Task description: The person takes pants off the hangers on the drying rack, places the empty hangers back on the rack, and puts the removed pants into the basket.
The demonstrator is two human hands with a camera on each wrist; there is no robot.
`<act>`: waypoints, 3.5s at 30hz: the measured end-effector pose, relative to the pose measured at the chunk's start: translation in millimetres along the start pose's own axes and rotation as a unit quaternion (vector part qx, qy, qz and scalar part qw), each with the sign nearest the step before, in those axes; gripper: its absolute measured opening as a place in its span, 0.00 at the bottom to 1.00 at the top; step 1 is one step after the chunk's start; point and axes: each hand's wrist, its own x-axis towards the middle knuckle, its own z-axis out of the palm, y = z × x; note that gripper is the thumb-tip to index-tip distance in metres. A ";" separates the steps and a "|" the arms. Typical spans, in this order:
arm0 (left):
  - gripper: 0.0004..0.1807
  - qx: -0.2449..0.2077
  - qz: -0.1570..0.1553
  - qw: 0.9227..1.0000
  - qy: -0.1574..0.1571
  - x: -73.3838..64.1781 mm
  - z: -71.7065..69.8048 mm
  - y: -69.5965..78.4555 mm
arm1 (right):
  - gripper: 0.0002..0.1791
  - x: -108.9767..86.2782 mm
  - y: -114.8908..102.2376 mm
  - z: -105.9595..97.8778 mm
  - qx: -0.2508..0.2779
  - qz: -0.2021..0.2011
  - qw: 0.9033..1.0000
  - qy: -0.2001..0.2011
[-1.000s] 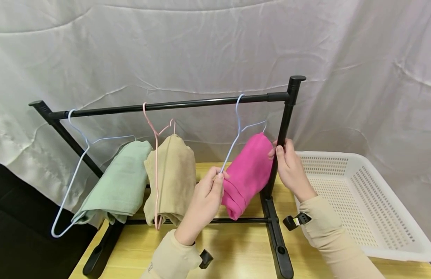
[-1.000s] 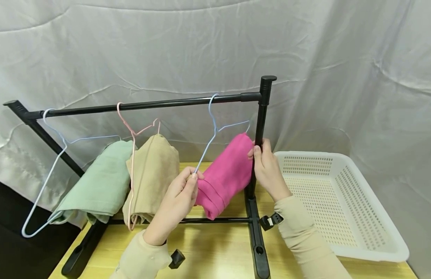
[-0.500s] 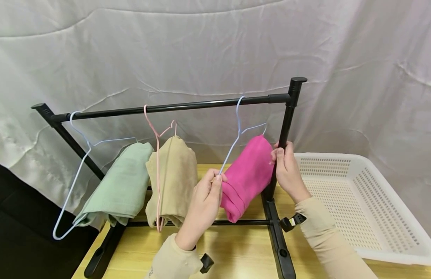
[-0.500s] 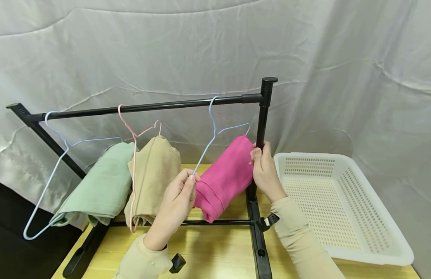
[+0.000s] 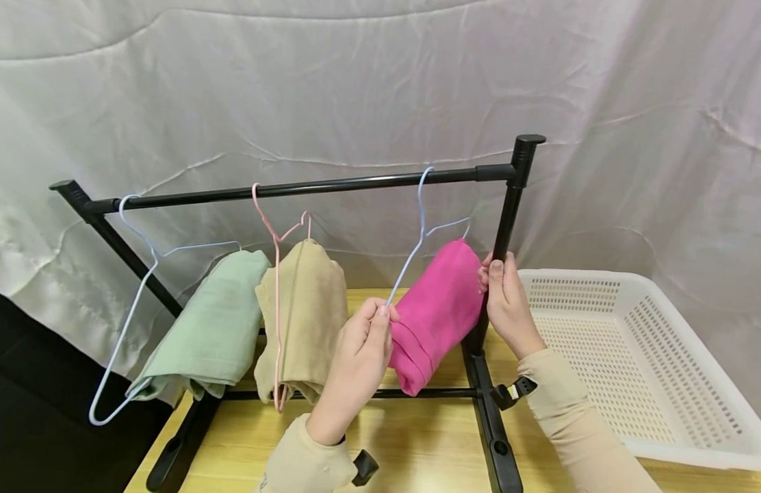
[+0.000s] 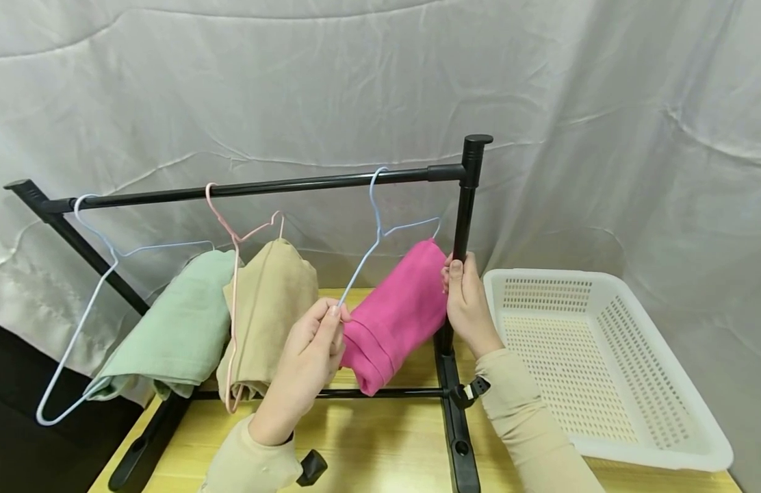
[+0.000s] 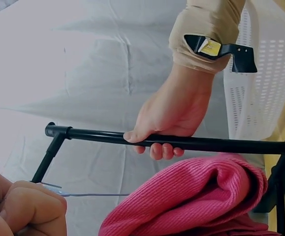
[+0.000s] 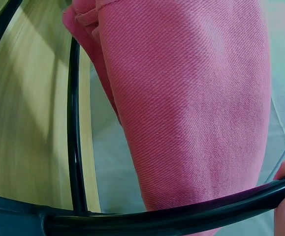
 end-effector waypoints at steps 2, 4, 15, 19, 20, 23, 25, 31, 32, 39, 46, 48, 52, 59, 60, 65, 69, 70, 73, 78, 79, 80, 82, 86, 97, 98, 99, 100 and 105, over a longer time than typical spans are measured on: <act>0.18 -0.009 0.001 1.000 0.001 0.1 -0.1 1.1 | 0.21 0.3 -0.9 0.3 -0.004 0.000 1.000 0.001; 0.18 -0.014 0.002 1.000 0.002 0.3 0.0 2.0 | 0.20 0.2 -1.6 0.3 -0.006 0.002 1.000 0.001; 0.18 -0.010 0.022 1.000 0.018 0.4 -1.5 7.2 | 0.19 -1.0 -2.1 -0.2 -0.012 0.006 1.000 0.000; 0.17 -0.015 0.032 0.999 0.023 0.3 -3.1 10.1 | 0.20 -1.3 -1.8 0.1 -0.015 0.010 1.000 0.000; 0.17 -0.018 0.032 0.999 0.023 0.2 -3.4 10.9 | 0.20 -1.4 -1.7 0.1 -0.016 0.012 1.000 0.000; 0.16 -0.026 0.033 0.999 0.022 -1.5 -3.5 13.8 | 0.20 -1.7 -1.5 -0.6 -0.019 0.018 1.000 -0.001; 0.15 -0.031 0.033 0.999 0.021 -3.0 -3.5 15.6 | 0.20 -1.8 -1.6 -1.0 -0.020 0.019 1.000 -0.001; 0.14 -0.043 0.032 0.998 0.024 -8.6 -6.4 18.8 | 0.20 -1.5 -3.1 -0.9 -0.021 0.019 1.000 -0.002; 0.15 -0.042 0.032 0.998 0.024 -9.5 -7.2 19.1 | 0.20 -1.4 -3.4 -0.9 -0.022 0.020 1.000 -0.003; 0.16 -0.052 0.041 0.998 0.021 -16.9 -12.7 22.4 | 0.20 -1.0 -4.7 -1.7 -0.028 0.017 0.999 -0.002; 0.16 -0.061 0.065 0.996 0.015 -22.9 -16.6 25.7 | 0.21 -1.2 -3.7 -2.4 -0.035 0.021 0.999 -0.005; 0.17 -0.064 0.068 0.996 0.013 -24.8 -18.2 26.1 | 0.21 -1.2 -3.8 -2.0 -0.037 0.023 0.999 -0.005; 0.17 -0.072 0.069 0.995 0.006 -29.1 -21.9 26.4 | 0.21 -1.1 -4.4 -1.4 -0.034 0.026 0.999 -0.002; 0.17 -0.094 0.084 0.992 -0.009 -37.7 -28.1 24.9 | 0.21 -1.0 -3.5 -1.4 -0.026 0.026 0.999 -0.001; 0.17 -0.099 0.086 0.991 -0.011 -38.9 -28.6 24.5 | 0.21 -1.0 -3.5 -1.5 -0.024 0.025 0.999 0.000; 0.18 -0.112 0.079 0.990 -0.017 -45.9 -30.4 22.4 | 0.17 -1.5 -5.1 -1.7 -0.024 0.025 0.999 0.005; 0.18 -0.113 0.077 0.990 -0.022 -52.5 -32.3 18.2 | 0.17 -2.9 -6.4 -1.9 -0.037 0.026 0.999 0.004; 0.17 -0.114 0.078 0.990 -0.023 -54.1 -32.9 16.9 | 0.17 -3.4 -6.7 -1.9 -0.041 0.026 0.999 0.003; 0.17 -0.125 0.079 0.989 -0.026 -57.9 -34.3 12.8 | 0.18 -4.4 -7.2 -2.7 -0.050 0.031 0.998 0.001; 0.17 -0.131 0.069 0.989 -0.025 -62.4 -35.0 7.1 | 0.21 -5.1 -8.5 -5.9 -0.069 0.034 0.997 -0.005; 0.17 -0.128 0.065 0.989 -0.023 -63.4 -35.0 6.2 | 0.21 -5.1 -9.2 -6.4 -0.072 0.034 0.997 -0.006; 0.17 -0.124 0.060 0.990 -0.021 -64.4 -34.9 5.4 | 0.22 -5.3 -10.2 -7.0 -0.076 0.035 0.996 -0.007; 0.17 -0.113 0.052 0.992 -0.015 -66.6 -34.9 3.9 | 0.21 -6.4 -13.1 -8.1 -0.091 0.037 0.995 -0.010; 0.16 -0.098 0.049 0.994 -0.003 -70.8 -35.4 1.0 | 0.26 -11.8 -21.4 -12.1 -0.123 0.060 0.990 -0.032; 0.16 -0.097 0.040 0.995 0.004 -76.9 -34.8 -4.1 | 0.42 -54.5 -56.8 -33.5 -0.270 0.165 0.934 -0.162; 0.16 -0.096 0.039 0.995 0.004 -77.2 -34.6 -4.0 | 0.44 -59.5 -59.6 -33.6 -0.270 0.168 0.934 -0.165; 0.16 -0.096 0.038 0.995 0.004 -77.5 -34.4 -3.9 | 0.45 -64.8 -62.4 -33.4 -0.273 0.171 0.932 -0.166; 0.16 -0.096 0.037 0.995 0.004 -77.7 -34.2 -3.8 | 0.47 -69.9 -64.4 -32.9 -0.271 0.171 0.933 -0.165; 0.17 -0.103 0.014 0.995 0.001 -79.7 -33.3 -1.1 | 0.46 -99.6 -66.6 -24.0 -0.269 0.160 0.939 -0.145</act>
